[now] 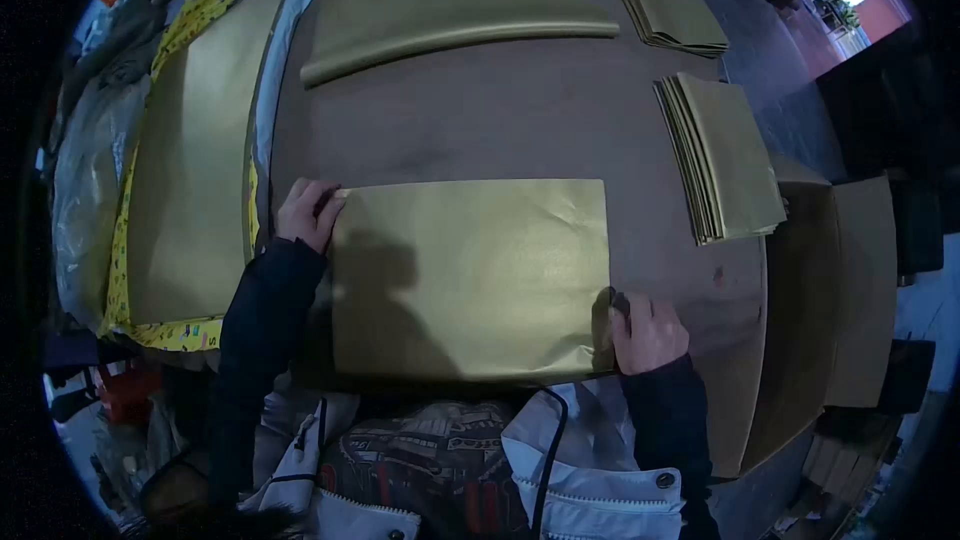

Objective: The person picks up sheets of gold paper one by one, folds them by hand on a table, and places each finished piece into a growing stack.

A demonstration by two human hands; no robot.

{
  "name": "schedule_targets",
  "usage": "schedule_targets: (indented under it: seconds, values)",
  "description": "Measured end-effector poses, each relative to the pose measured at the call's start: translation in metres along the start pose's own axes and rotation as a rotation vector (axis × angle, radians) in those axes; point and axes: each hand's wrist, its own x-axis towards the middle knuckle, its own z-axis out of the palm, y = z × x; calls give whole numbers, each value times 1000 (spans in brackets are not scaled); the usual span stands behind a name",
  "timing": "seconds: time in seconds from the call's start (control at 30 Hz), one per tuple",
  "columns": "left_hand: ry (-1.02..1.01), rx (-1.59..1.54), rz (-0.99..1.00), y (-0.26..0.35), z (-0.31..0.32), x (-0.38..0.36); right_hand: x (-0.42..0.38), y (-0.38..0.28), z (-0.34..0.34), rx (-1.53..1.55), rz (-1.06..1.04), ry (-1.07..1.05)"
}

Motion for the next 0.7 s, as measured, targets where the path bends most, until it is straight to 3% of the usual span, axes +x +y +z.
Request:
schedule_targets:
  seconds: [0.13,0.2,0.27,0.33,0.47,0.53,0.7]
  values:
    - [-6,-19,75,-4,-1,-2,46,-56,-33,100,-378,166]
    - [24,-2,103,-4,1,-2,68,-97,-22,113,-710,201]
    - [40,20,114,-7,6,-4,74,-135,33,170,-823,119]
    - [54,72,124,-8,8,-5,74,-184,80,134,-880,200]
    - [50,114,133,-15,11,-6,78,-220,115,328,-821,48]
    - [25,90,113,-13,10,-6,93,-196,111,240,-661,-146]
    - [28,145,75,-8,6,-6,105,-112,88,67,-298,-89]
